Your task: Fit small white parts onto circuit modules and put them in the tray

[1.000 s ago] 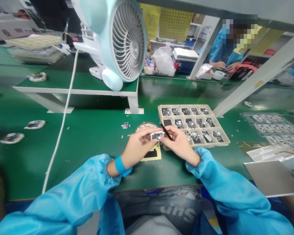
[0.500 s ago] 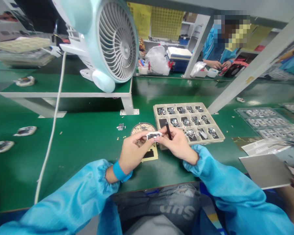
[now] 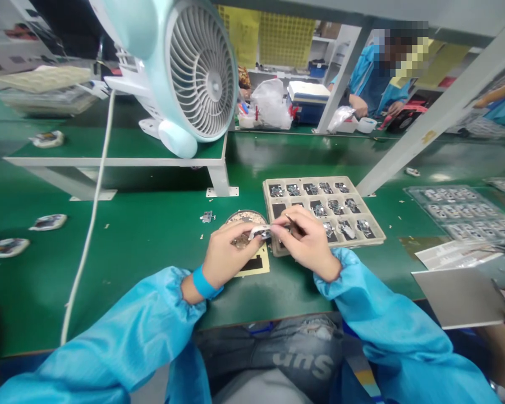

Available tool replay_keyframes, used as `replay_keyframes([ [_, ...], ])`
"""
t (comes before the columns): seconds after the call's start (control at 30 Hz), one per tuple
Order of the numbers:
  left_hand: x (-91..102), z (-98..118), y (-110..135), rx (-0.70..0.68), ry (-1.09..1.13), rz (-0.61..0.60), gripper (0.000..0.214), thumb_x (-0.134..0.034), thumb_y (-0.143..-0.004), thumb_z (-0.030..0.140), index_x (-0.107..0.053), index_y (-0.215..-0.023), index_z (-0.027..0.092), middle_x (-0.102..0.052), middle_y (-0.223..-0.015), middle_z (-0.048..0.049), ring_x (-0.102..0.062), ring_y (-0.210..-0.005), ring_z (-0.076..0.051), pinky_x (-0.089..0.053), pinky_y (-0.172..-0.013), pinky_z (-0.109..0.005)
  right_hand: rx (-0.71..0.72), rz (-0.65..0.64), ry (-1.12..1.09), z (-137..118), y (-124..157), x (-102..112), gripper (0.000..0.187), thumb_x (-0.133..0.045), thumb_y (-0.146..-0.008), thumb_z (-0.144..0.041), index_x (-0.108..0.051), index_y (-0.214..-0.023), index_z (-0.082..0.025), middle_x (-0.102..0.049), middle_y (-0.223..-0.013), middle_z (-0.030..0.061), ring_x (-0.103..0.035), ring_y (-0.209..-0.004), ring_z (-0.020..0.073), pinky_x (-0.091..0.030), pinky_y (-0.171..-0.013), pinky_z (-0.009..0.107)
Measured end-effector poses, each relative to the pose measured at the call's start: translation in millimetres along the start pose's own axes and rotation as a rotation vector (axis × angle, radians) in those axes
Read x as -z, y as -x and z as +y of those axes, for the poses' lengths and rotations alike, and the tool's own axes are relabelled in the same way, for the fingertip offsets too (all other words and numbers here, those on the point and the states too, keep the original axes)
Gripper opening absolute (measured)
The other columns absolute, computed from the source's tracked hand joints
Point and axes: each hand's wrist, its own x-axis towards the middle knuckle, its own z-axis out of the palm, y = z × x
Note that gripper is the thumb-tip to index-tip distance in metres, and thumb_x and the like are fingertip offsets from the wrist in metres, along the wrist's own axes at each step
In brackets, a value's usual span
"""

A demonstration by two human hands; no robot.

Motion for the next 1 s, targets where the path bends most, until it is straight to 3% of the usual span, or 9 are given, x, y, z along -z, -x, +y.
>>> replay_keyframes([
  [0.33,0.5,-4,0,0.009,0.017,-0.019,0.015,-0.069,-0.089,0.024,-0.076,-0.102,0.021,-0.078,-0.099,-0.0044,-0.071,-0.095,-0.021,-0.054,-0.091,-0.034,0.165,-0.124,0.053,18,7,-5,0.016,-0.07,-0.092,-0.02,-0.075,-0.107,-0.026,-0.069,-0.093,0.0055,-0.067,-0.085,0.0182,-0.056,-0.072,0.033],
  [0.7,1.3,0,1,0.055,0.054,-0.001,0.017,-0.069,-0.085,0.018,-0.077,-0.1,0.022,-0.078,-0.099,-0.0038,-0.071,-0.095,-0.022,-0.054,-0.092,-0.036,0.154,-0.295,0.207,15,9,-2,0.026,-0.056,-0.098,-0.017,-0.064,-0.12,-0.027,-0.066,-0.111,0.0091,-0.067,-0.099,0.0211,-0.058,-0.082,0.036],
  [0.8,3.1,1,0,0.038,0.071,0.012,0.016,-0.068,-0.086,0.019,-0.077,-0.099,0.021,-0.078,-0.099,-0.0043,-0.071,-0.094,-0.022,-0.055,-0.091,-0.035,0.149,-0.269,0.162,18,12,-4,0.022,-0.056,-0.098,-0.017,-0.063,-0.116,-0.027,-0.065,-0.108,0.009,-0.066,-0.097,0.0216,-0.057,-0.08,0.036],
  [0.9,13.7,-3,-5,-0.037,0.048,0.066,0.016,-0.067,-0.088,0.021,-0.076,-0.102,0.019,-0.077,-0.099,-0.0053,-0.07,-0.09,-0.02,-0.054,-0.087,-0.032,0.245,-0.165,0.089,18,14,-4,0.022,-0.057,-0.095,-0.013,-0.063,-0.111,-0.027,-0.065,-0.103,0.008,-0.065,-0.095,0.0222,-0.056,-0.079,0.037],
  [1.0,33.7,-22,-18,-0.155,-0.04,0.152,0.012,-0.067,-0.087,0.02,-0.074,-0.096,0.017,-0.075,-0.092,-0.005,-0.067,-0.083,-0.019,-0.052,-0.079,-0.03,0.285,-0.161,0.107,17,6,-5,0.024,-0.054,-0.094,-0.009,-0.062,-0.108,-0.026,-0.065,-0.104,0.0071,-0.065,-0.097,0.0212,-0.054,-0.082,0.037],
])
